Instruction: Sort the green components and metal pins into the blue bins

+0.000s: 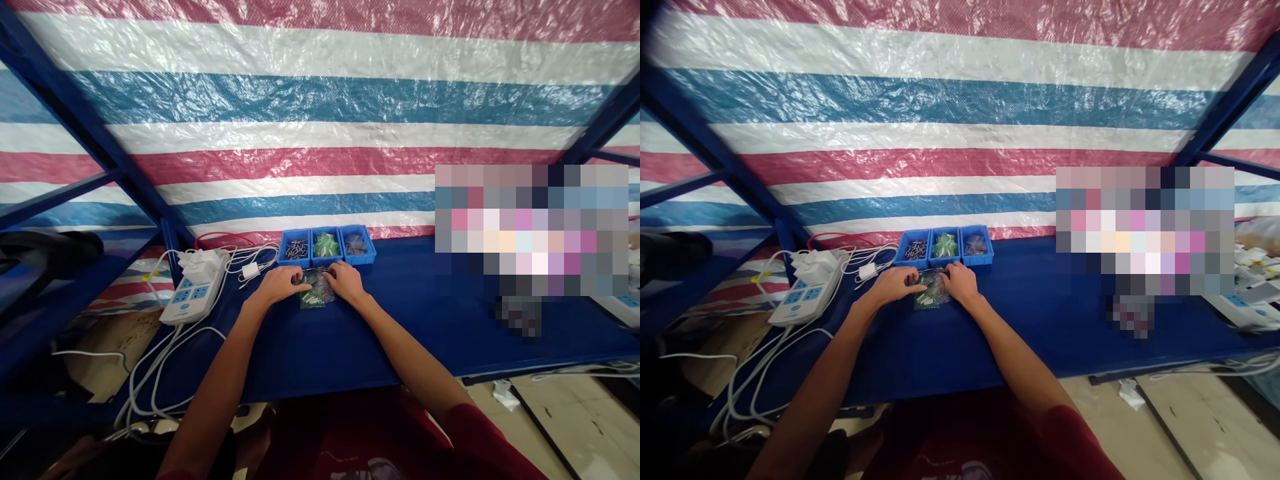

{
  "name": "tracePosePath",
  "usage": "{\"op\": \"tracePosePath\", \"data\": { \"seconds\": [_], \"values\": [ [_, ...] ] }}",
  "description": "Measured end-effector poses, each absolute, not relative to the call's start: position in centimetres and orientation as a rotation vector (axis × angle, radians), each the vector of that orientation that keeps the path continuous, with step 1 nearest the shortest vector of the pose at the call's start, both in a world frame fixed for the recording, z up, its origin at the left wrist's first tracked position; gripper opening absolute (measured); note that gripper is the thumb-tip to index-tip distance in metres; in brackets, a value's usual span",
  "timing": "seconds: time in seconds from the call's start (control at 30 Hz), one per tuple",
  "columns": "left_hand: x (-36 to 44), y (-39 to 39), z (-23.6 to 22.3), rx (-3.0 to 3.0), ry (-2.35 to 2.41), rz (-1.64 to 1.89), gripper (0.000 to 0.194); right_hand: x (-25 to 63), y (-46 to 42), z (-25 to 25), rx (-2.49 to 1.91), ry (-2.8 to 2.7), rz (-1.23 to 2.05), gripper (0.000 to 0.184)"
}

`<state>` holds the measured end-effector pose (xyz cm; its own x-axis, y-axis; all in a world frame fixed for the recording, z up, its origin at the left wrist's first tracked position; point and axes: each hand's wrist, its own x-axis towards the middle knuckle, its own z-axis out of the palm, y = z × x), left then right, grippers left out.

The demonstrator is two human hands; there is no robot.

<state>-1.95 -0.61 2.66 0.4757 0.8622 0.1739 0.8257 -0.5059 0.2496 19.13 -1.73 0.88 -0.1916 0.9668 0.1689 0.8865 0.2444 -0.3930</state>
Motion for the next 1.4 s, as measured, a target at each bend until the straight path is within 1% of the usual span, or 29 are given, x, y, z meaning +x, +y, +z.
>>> {"op": "tracePosePath", "data": {
  "seconds": [0.1, 0.3, 0.43, 0.53, 0.6, 0.73, 0.87, 0.97, 1.2, 1.33, 1.4],
  "values": [
    [-2.0, -0.7, 2.7, 2.602, 1.453, 0.394, 0.031, 18.6, -1.7, 0.8, -1.691, -2.188, 0.307, 0.029],
    [-1.8, -0.6, 2.4, 2.587, 1.443, 0.358, 0.028, 17.9, -1.6, 0.4, -1.632, -2.154, 0.326, 0.015],
    [-1.8, -0.4, 2.2, 2.591, 1.439, 0.353, 0.029, 18.5, -1.8, 0.4, -1.462, -2.038, 0.347, 0.012],
    [-1.6, -0.4, 2.1, 2.590, 1.424, 0.395, 0.032, 18.9, -2.0, 0.6, -1.317, -1.948, 0.393, 0.014],
    [-1.3, -0.5, 2.0, 2.567, 1.421, 0.508, 0.036, 19.0, -2.1, 0.7, -1.265, -1.865, 0.431, 0.018],
    [-0.2, -0.9, 1.8, 2.370, 1.357, 0.855, 0.045, 18.8, -2.1, 0.7, -1.143, -1.716, 0.578, 0.021],
    [1.3, -1.4, 1.5, 2.039, 1.270, 1.190, 0.039, 18.7, -2.1, 0.6, -1.087, -1.643, 0.695, 0.023],
    [1.9, -1.6, 1.6, 1.831, 1.205, 1.310, 0.034, 18.7, -2.1, 0.7, -1.069, -1.643, 0.705, 0.023],
    [1.4, -1.5, 2.3, 1.755, 1.121, 1.243, 0.036, 18.9, -2.2, 0.8, -1.094, -1.674, 0.669, 0.024],
    [1.1, -1.8, 2.6, 1.941, 1.177, 1.186, 0.037, 19.1, -2.3, 1.1, -1.097, -1.699, 0.661, 0.033],
    [0.9, -1.8, 2.7, 2.047, 1.208, 1.167, 0.036, 19.0, -2.3, 1.2, -1.089, -1.746, 0.601, 0.030]
  ]
}}
